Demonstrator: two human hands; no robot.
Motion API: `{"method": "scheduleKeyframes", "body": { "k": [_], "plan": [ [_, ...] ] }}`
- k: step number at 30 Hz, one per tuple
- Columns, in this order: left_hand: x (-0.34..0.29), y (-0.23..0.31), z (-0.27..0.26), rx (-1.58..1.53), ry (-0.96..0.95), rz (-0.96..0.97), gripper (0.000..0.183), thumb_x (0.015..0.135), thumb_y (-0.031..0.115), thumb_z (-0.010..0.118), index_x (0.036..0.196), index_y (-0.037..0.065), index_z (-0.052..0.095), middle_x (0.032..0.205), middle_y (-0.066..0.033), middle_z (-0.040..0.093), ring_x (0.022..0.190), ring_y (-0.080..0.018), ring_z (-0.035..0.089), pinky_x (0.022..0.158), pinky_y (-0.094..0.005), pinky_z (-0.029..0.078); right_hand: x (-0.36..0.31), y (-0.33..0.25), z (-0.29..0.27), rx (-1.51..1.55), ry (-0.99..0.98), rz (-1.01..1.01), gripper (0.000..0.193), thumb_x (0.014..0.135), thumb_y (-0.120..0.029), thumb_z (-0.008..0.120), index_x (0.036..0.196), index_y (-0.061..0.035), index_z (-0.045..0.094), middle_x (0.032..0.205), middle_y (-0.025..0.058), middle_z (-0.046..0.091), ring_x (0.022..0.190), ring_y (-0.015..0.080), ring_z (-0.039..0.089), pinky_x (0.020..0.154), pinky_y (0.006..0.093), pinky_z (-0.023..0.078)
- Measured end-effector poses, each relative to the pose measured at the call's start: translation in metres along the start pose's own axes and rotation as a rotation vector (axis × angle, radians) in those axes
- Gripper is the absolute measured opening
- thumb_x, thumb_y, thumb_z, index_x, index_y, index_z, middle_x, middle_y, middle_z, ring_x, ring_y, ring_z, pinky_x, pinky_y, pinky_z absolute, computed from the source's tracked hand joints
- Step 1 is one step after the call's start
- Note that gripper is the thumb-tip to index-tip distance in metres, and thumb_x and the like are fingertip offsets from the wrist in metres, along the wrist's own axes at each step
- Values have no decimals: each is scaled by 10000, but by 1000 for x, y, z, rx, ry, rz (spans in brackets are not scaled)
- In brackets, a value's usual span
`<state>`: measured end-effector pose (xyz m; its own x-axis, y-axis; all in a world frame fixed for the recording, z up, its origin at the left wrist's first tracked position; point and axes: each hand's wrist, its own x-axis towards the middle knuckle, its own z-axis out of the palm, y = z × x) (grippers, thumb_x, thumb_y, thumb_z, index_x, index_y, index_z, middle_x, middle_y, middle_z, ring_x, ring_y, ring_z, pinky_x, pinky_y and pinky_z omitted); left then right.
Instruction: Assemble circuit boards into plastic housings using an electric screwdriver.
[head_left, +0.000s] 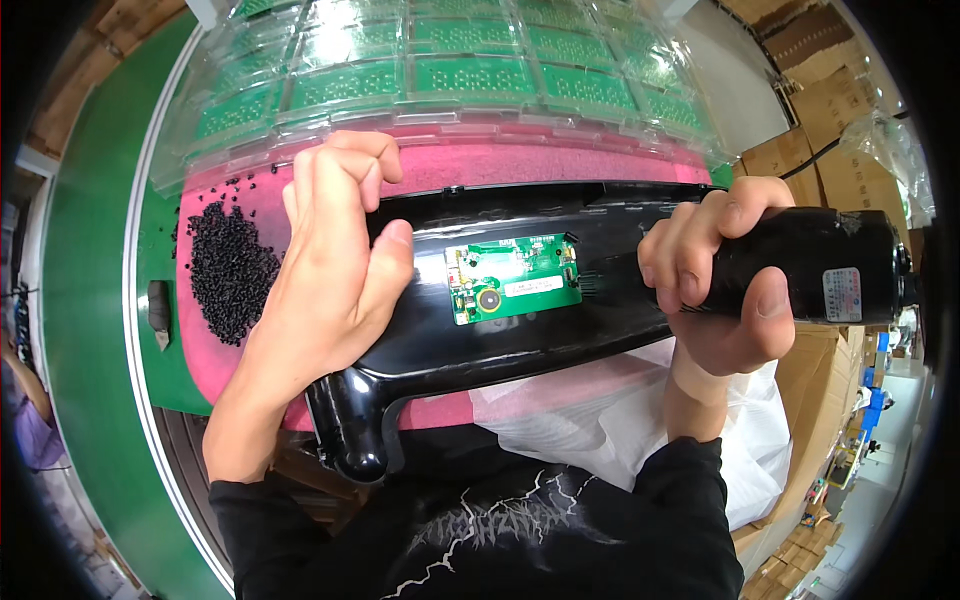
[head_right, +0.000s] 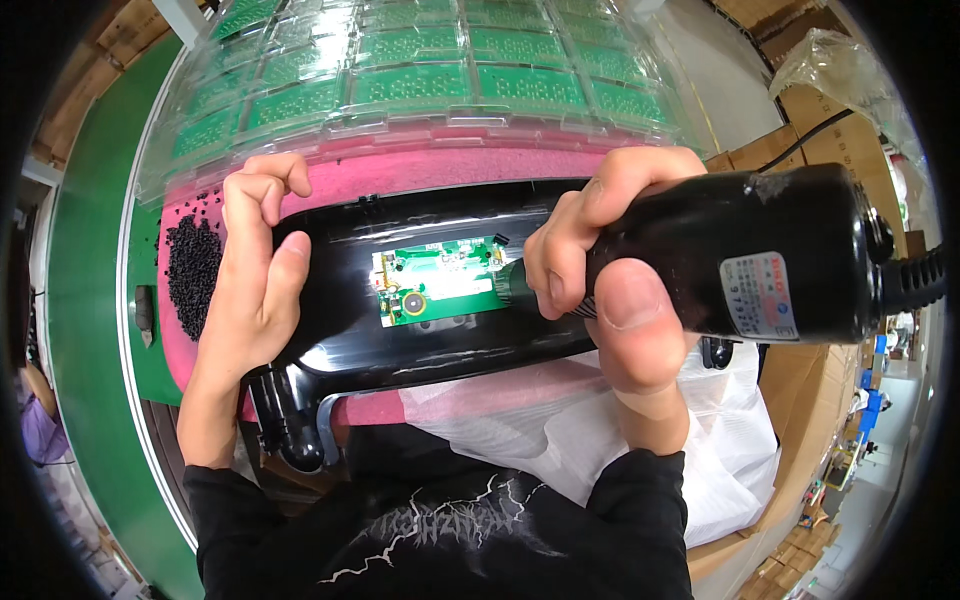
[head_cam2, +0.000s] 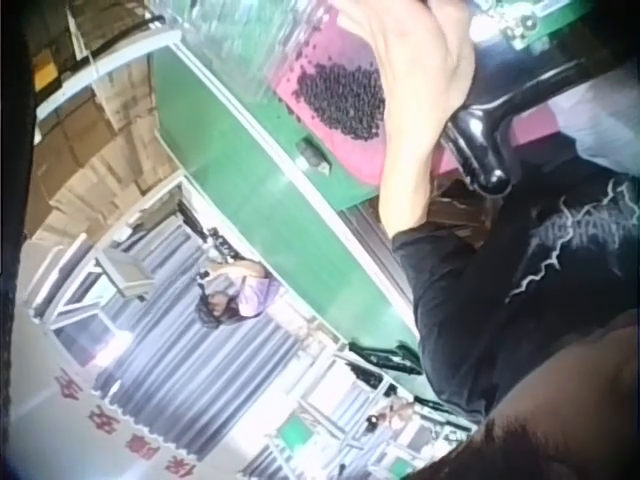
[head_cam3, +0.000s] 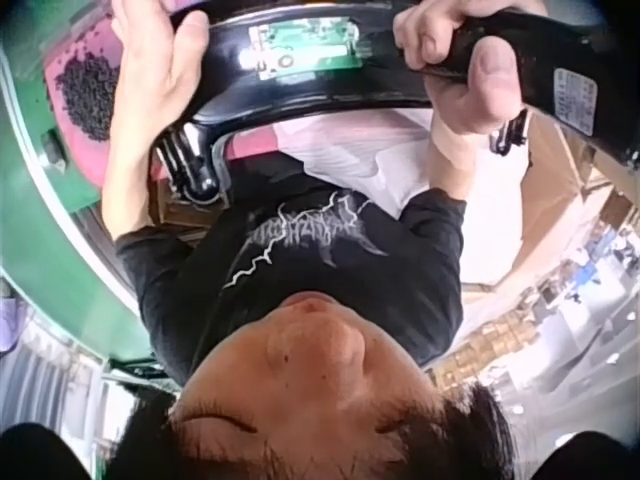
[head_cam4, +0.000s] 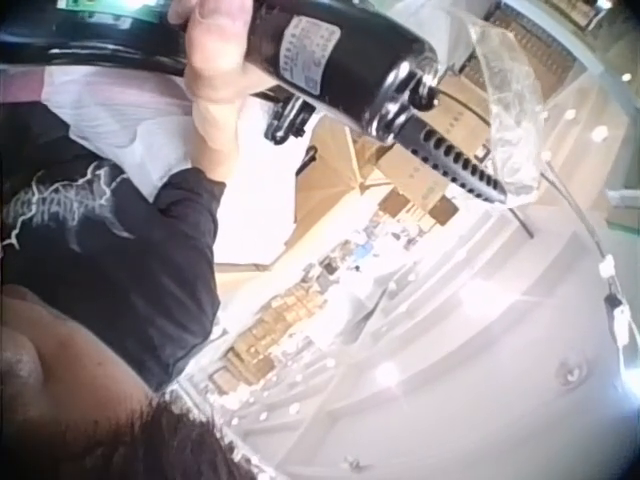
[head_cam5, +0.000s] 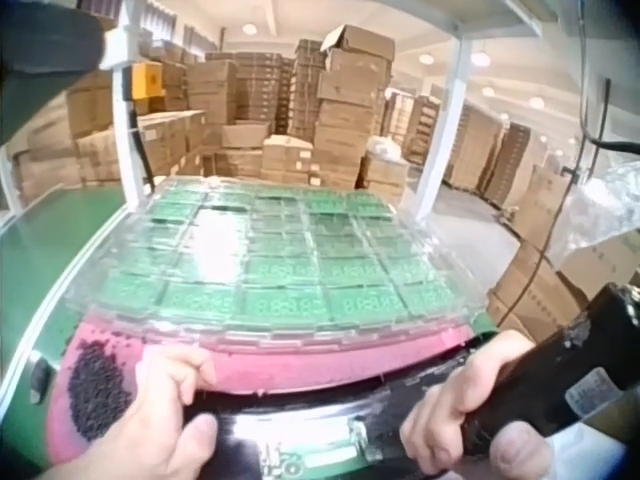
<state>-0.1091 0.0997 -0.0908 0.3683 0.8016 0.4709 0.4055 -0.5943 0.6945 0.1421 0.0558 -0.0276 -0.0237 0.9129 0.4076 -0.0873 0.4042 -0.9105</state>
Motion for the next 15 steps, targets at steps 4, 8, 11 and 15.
{"method": "scheduleKeyframes", "body": {
  "k": [4, 8, 11, 15],
  "plan": [
    [1, 3, 0, 23, 20, -32, 338, 771, -86, 499, 1074, 10, 386, 1095, -125, 454, 938, -257, 404, 907, -378, 316, 1, -3, 0, 10, 8, 13, 445, 844, -420, 609, 1024, -51, 437, 627, 19, 484, 477, 129, 438, 517, 295, 413],
    [3, -2, 1, 97, 78, -9, 359, 748, -115, 503, 1070, 9, 407, 1082, -136, 485, 976, -288, 451, 904, -388, 335, 0, -4, 1, 3, 36, 22, 442, 838, -418, 619, 1016, -58, 436, 618, 13, 475, 469, 126, 421, 516, 294, 408],
    [7, 3, -3, 295, 57, 17, 373, 750, -102, 543, 1094, 9, 451, 1099, -150, 516, 1023, -315, 483, 894, -397, 359, -1, -3, 5, -32, 51, 32, 445, 836, -430, 626, 1008, -65, 436, 620, 3, 475, 463, 118, 415, 506, 284, 402],
    [7, 7, -6, 383, 11, 10, 387, 764, -56, 602, 1130, 12, 498, 1106, -145, 549, 1056, -321, 508, 889, -404, 377, 1, -1, 10, -55, -5, 33, 438, 829, -415, 646, 999, -64, 445, 611, -2, 481, 458, 108, 426, 469, 273, 391]
  ]
}}
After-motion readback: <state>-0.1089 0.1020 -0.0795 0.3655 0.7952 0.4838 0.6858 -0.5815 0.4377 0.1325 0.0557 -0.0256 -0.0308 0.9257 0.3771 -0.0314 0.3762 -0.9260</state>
